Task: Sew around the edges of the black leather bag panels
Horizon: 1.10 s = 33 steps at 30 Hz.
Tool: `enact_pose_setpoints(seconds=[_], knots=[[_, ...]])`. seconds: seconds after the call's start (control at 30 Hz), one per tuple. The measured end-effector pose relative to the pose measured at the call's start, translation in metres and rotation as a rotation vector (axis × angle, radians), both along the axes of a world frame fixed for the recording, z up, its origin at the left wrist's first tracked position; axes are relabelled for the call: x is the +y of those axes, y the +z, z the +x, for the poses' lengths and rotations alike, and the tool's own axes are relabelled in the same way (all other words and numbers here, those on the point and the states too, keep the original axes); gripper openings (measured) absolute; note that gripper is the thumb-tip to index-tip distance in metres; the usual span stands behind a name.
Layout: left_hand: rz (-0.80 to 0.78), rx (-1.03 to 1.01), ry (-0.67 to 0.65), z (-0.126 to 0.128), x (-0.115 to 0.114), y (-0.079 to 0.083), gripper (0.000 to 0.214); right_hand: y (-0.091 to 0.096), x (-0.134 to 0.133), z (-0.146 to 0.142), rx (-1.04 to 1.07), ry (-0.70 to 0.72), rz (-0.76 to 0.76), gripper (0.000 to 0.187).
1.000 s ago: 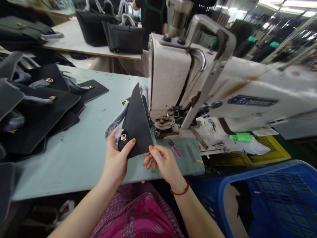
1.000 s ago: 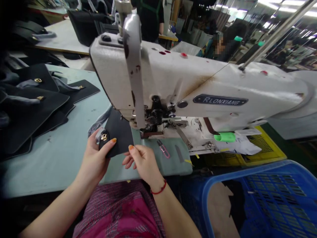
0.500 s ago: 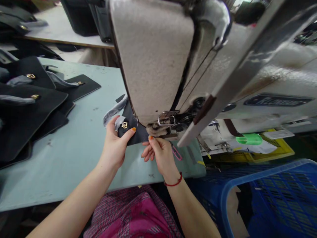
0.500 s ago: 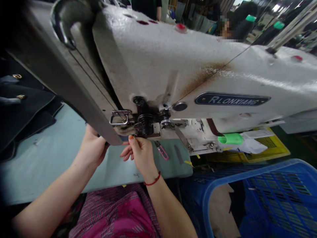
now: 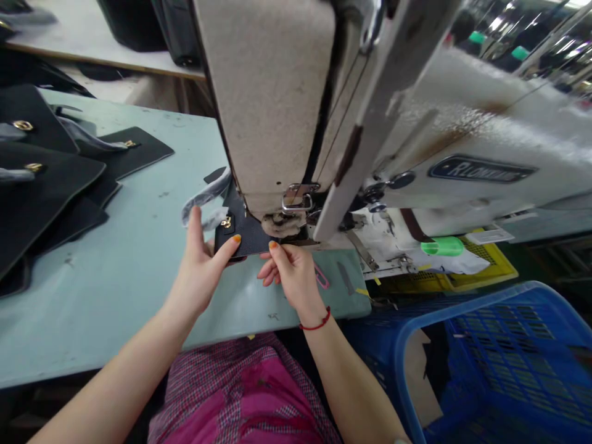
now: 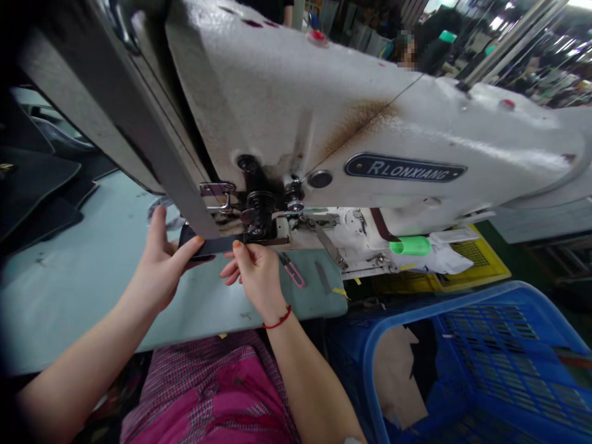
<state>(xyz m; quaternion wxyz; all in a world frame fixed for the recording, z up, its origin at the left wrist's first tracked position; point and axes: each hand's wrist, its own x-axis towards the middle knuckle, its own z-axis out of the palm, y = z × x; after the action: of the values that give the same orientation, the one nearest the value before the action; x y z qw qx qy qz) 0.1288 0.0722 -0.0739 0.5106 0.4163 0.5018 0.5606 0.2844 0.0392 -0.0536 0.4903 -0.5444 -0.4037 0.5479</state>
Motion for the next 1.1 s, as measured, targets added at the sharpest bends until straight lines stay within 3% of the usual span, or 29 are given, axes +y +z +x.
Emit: enact_pose_setpoints(seconds=[0.1,0.17,0.2,0.27,0.33,0.43,0.53,0.63,0.73,0.93,1.1], knots=[[-0.013,-0.050,0.015,-0.011,-0.036,-0.015,0.112,-0.002,0.000,0.001,-0.007,0.006,-0.003,0.053],[-0.094,-0.150,0.068,-0.019,-0.049,-0.025,0.090,-0.004,0.001,0.001,-0.003,0.003,0.005,0.051],[-0.184,-0.203,0.031,-0.023,-0.049,-0.028,0.074,-0.005,0.001,0.002,0.000,0.002,0.009,0.050],[-0.355,-0.261,-0.166,-0.029,-0.035,-0.028,0.055,-0.007,0.002,0.002,0.008,-0.004,0.011,0.047],[-0.416,-0.249,-0.390,-0.031,-0.010,-0.022,0.048,-0.007,0.002,0.002,0.016,-0.008,0.002,0.046],[-0.422,-0.217,-0.521,-0.023,0.029,-0.006,0.043,-0.005,0.003,0.002,0.004,-0.012,-0.006,0.046],[-0.515,-0.232,-0.506,-0.010,0.051,0.006,0.037,-0.002,0.002,0.002,-0.026,-0.015,0.007,0.045],[-0.586,-0.239,-0.436,-0.001,0.054,0.011,0.028,-0.001,-0.001,-0.001,-0.064,-0.032,0.028,0.046],[-0.550,-0.223,-0.395,0.000,0.051,0.014,0.026,-0.002,-0.005,-0.007,-0.063,-0.073,0.033,0.049],[-0.433,-0.162,-0.466,-0.005,0.050,0.022,0.030,-0.005,-0.008,-0.022,0.053,-0.107,0.003,0.053],[-0.429,-0.121,-0.449,-0.005,0.055,0.022,0.031,-0.006,-0.005,-0.027,0.083,-0.151,0.012,0.053]])
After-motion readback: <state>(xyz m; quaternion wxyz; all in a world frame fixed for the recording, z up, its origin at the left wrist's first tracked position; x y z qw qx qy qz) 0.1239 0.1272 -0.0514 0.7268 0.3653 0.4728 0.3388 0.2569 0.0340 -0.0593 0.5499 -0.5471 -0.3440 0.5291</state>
